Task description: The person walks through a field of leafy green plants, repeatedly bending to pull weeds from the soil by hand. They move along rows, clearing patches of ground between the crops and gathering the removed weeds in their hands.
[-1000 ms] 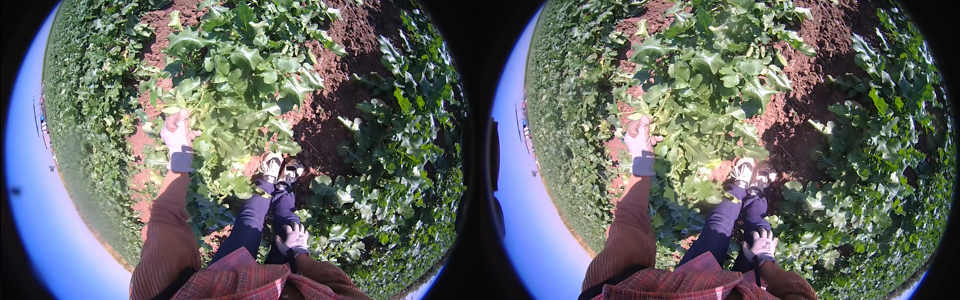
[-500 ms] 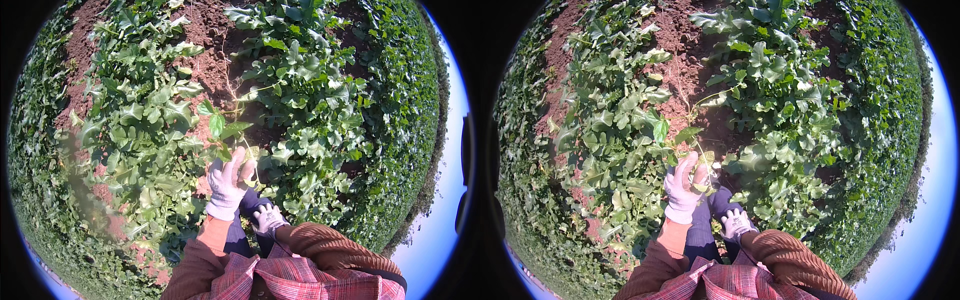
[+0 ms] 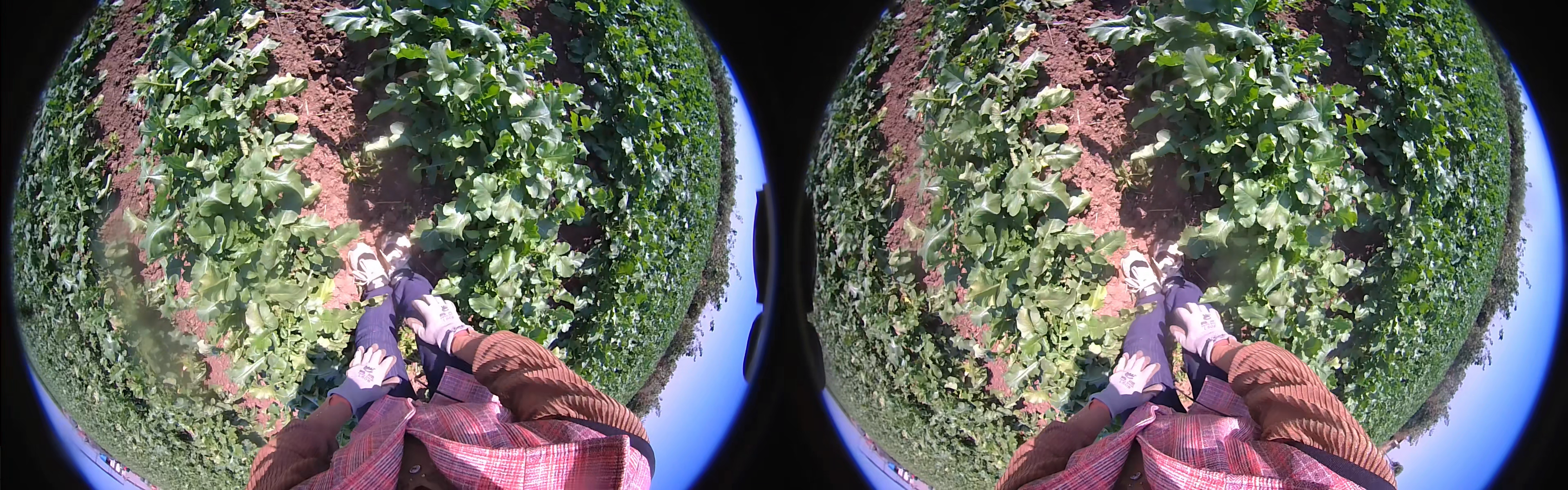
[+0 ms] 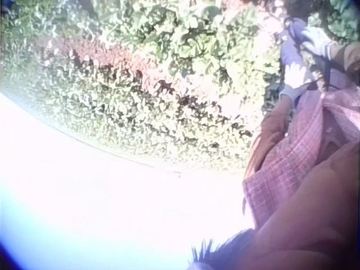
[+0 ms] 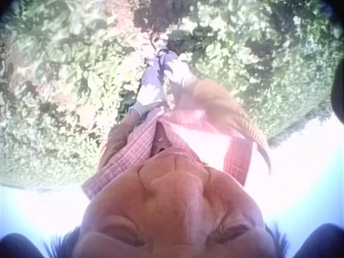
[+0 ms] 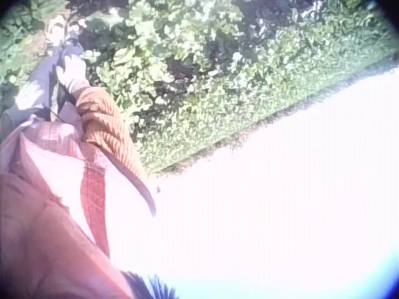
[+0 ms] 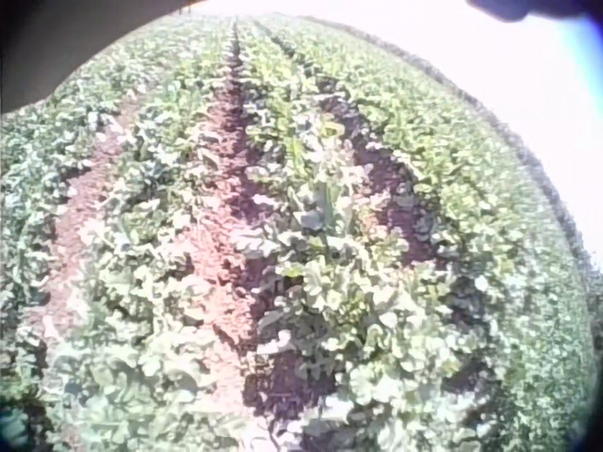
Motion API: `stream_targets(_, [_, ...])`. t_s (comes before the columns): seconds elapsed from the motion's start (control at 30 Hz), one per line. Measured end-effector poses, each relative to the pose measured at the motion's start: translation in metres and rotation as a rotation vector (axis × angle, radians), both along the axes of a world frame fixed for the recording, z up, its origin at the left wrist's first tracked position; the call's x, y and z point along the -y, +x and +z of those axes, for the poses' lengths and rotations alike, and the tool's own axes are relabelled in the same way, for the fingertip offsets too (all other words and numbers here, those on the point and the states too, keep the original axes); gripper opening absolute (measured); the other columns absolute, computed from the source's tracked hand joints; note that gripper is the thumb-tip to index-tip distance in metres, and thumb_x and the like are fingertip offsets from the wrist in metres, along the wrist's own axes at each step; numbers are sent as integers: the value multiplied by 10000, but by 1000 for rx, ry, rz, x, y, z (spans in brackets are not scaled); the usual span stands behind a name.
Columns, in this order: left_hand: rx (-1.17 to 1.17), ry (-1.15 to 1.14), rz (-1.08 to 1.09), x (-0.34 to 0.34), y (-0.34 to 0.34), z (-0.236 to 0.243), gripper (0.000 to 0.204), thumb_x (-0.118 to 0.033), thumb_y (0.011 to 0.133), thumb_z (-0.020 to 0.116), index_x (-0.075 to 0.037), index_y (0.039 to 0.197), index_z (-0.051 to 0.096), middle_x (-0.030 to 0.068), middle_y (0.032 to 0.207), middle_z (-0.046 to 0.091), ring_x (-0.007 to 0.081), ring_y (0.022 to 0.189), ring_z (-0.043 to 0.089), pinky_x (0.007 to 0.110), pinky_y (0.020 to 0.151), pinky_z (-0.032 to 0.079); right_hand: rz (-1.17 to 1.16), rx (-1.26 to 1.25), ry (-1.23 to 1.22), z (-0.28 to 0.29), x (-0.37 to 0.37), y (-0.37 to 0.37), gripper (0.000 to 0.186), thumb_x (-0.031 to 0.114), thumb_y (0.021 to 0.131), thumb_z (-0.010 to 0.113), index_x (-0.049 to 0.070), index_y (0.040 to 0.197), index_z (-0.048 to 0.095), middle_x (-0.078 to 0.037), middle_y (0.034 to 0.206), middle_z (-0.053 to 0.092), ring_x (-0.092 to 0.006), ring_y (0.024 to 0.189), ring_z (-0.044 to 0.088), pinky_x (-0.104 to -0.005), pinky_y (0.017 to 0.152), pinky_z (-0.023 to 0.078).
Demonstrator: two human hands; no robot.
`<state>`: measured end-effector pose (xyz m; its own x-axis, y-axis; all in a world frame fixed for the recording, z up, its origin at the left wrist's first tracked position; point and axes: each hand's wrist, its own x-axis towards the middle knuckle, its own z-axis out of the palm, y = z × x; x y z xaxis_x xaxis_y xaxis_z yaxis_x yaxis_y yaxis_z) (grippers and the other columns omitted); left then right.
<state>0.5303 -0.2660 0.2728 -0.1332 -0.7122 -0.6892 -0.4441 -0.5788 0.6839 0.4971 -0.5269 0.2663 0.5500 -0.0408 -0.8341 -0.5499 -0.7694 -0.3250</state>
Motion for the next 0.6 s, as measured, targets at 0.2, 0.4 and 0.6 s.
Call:
stream_targets(0.2, [91, -34, 310, 4, -9, -32, 645, -578, 811, 652, -141, 1285, 632, 135, 1207, 629, 320, 1217, 543, 536, 1142, 298, 9, 577, -191, -84, 84, 117, 506, 238, 905, 654, 73, 1365, 518, -234, 1467, 471, -401, 1060, 646, -478, 890, 550])
stream_targets(0.4, [75, 131, 172, 18, -6, -30, 576, -500, 842, 649, -99, 1255, 624, 105, 1233, 605, 284, 1262, 508, 491, 1149, 295, 150, -126, -680, -165, 191, 210, 673, 222, 902, 602, 108, 1520, 363, -213, 1526, 456, -374, 1110, 685, -505, 836, 586])
stream_targets(0.6, [110, 134, 166, 12, -5, -35, 583, -527, 822, 662, -115, 1233, 639, 100, 1209, 613, 282, 1248, 518, 482, 1139, 306, 312, -107, -678, -151, 216, 192, 224, 238, 892, 646, 66, 988, 754, -153, 1004, 747, -327, 945, 729, -419, 800, 582])
